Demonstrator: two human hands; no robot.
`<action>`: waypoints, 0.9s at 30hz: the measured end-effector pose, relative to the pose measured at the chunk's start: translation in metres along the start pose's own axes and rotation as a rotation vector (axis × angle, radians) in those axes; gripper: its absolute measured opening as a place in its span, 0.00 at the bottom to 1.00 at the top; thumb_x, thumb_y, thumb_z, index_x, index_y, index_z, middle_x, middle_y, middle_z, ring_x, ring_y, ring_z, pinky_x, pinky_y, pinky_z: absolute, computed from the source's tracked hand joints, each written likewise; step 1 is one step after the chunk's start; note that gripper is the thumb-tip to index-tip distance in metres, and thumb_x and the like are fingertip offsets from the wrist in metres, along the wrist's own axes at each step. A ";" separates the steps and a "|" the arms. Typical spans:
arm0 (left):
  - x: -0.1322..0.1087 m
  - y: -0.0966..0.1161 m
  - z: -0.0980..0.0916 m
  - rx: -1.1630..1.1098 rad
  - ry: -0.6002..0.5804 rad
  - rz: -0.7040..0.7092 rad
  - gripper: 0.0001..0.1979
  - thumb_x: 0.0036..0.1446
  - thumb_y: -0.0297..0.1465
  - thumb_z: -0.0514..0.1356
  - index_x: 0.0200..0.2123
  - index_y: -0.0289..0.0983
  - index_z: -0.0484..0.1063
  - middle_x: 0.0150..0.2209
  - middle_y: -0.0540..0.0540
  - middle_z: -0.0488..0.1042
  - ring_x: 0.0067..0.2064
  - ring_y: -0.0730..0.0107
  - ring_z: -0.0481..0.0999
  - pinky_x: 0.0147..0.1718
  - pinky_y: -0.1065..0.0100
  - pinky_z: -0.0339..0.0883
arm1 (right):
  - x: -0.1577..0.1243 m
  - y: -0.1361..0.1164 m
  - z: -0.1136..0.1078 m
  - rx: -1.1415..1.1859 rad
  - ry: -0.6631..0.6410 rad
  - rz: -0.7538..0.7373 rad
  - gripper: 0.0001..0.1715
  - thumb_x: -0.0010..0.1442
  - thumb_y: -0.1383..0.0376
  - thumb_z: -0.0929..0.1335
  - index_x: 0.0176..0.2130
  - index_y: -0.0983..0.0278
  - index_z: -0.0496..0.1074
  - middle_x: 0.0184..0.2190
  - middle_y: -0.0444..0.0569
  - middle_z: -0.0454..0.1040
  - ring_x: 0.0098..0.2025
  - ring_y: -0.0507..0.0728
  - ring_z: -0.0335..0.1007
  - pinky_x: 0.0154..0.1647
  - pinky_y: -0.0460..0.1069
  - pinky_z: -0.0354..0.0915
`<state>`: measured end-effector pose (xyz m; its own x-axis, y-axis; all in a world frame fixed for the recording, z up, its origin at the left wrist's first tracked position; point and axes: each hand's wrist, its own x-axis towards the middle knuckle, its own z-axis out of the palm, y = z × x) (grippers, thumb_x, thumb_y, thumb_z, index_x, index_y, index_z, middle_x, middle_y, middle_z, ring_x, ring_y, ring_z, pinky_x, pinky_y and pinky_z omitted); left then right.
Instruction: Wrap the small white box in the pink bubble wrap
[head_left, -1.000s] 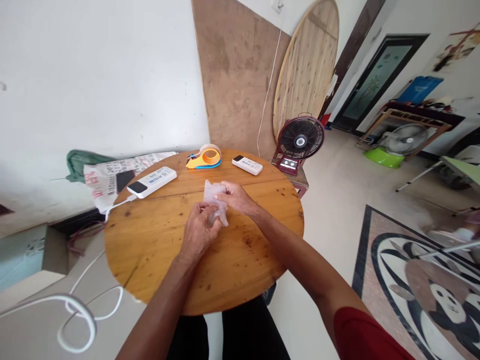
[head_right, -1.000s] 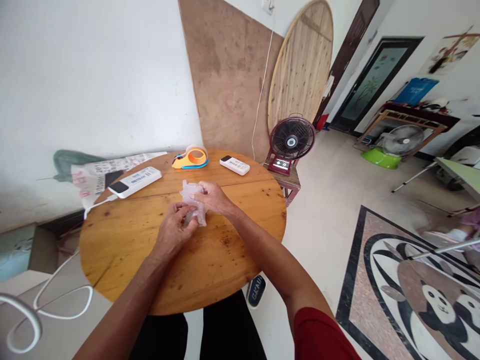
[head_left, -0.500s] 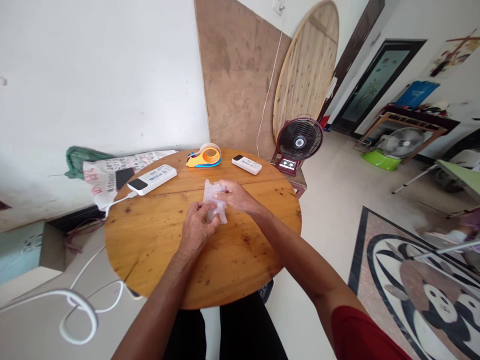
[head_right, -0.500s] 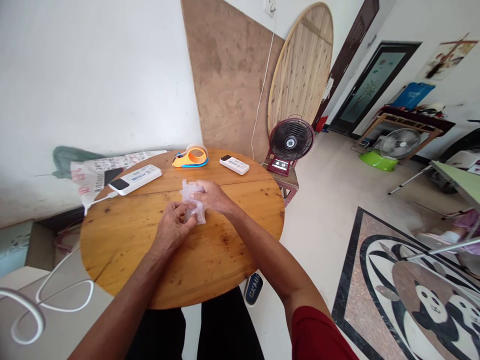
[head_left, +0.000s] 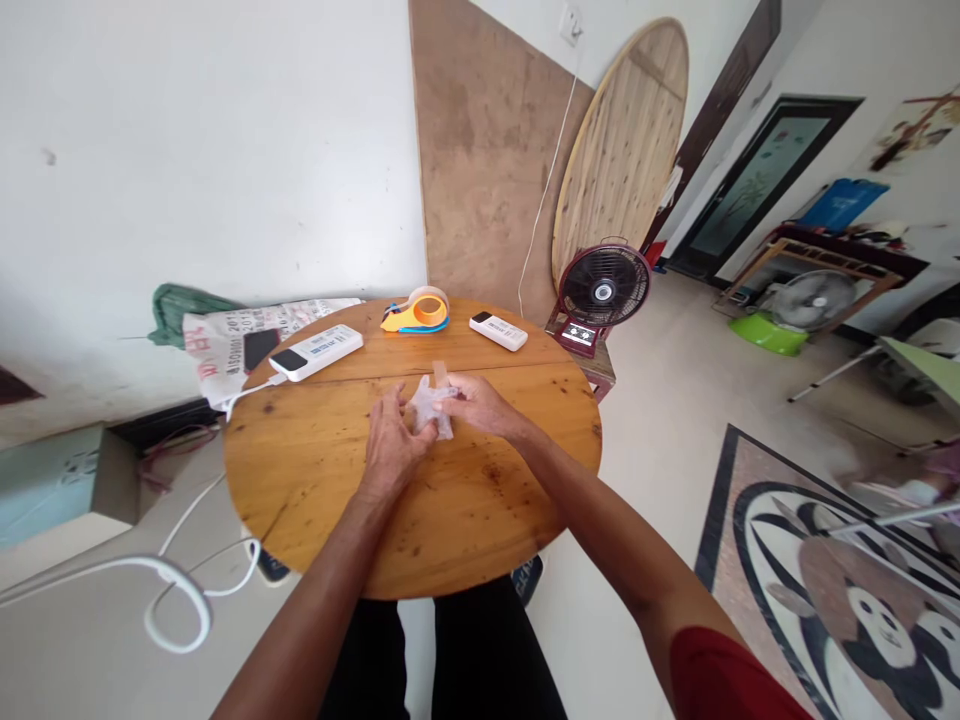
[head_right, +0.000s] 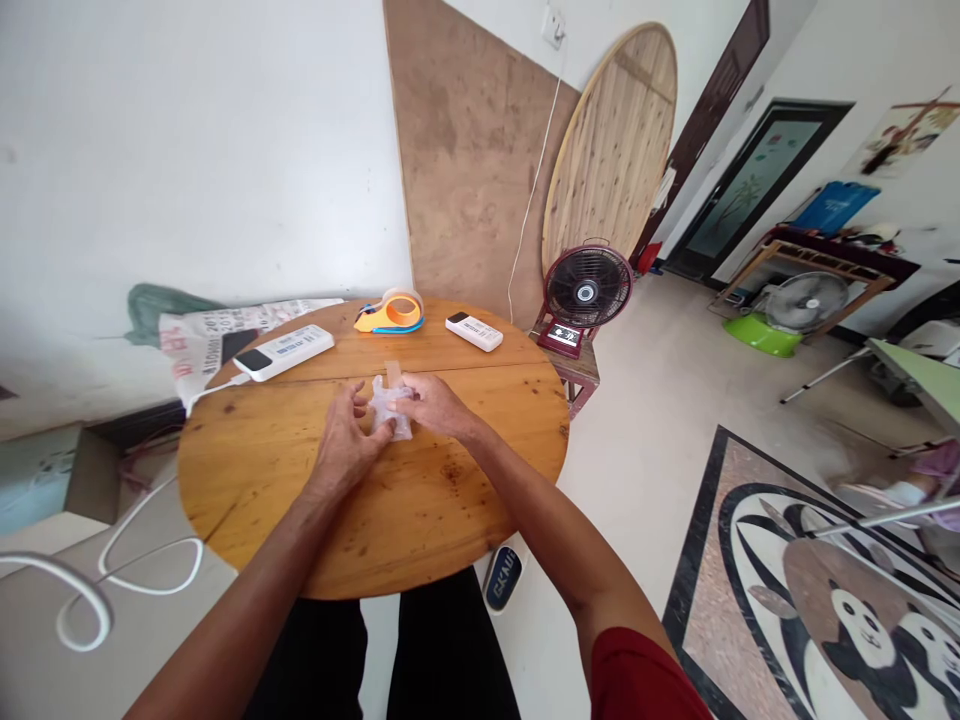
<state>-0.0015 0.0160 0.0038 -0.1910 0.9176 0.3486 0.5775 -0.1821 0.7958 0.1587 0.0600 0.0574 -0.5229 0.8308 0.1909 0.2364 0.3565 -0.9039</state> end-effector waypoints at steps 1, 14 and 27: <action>0.001 -0.002 0.000 -0.017 -0.009 0.021 0.37 0.47 0.37 0.63 0.60 0.35 0.58 0.52 0.37 0.67 0.53 0.53 0.69 0.50 0.53 0.68 | -0.003 0.002 0.002 -0.027 0.018 -0.001 0.09 0.53 0.62 0.68 0.33 0.66 0.70 0.27 0.41 0.69 0.30 0.50 0.63 0.31 0.44 0.59; 0.007 -0.010 -0.008 -0.056 -0.091 0.255 0.09 0.50 0.31 0.58 0.36 0.38 0.68 0.37 0.46 0.70 0.43 0.62 0.70 0.46 0.59 0.67 | -0.028 0.014 0.031 -0.268 0.230 -0.320 0.06 0.59 0.67 0.65 0.37 0.64 0.71 0.45 0.53 0.75 0.48 0.56 0.70 0.54 0.51 0.64; 0.004 -0.015 -0.023 0.001 -0.237 0.371 0.14 0.50 0.32 0.59 0.42 0.39 0.72 0.50 0.42 0.74 0.53 0.56 0.72 0.54 0.54 0.66 | -0.032 0.027 0.036 -0.275 0.265 -0.371 0.06 0.60 0.68 0.64 0.37 0.63 0.71 0.45 0.53 0.76 0.50 0.56 0.71 0.54 0.51 0.67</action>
<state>-0.0288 0.0146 0.0050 0.2169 0.8456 0.4877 0.5735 -0.5147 0.6374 0.1527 0.0272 0.0136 -0.3960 0.6941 0.6013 0.2992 0.7166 -0.6301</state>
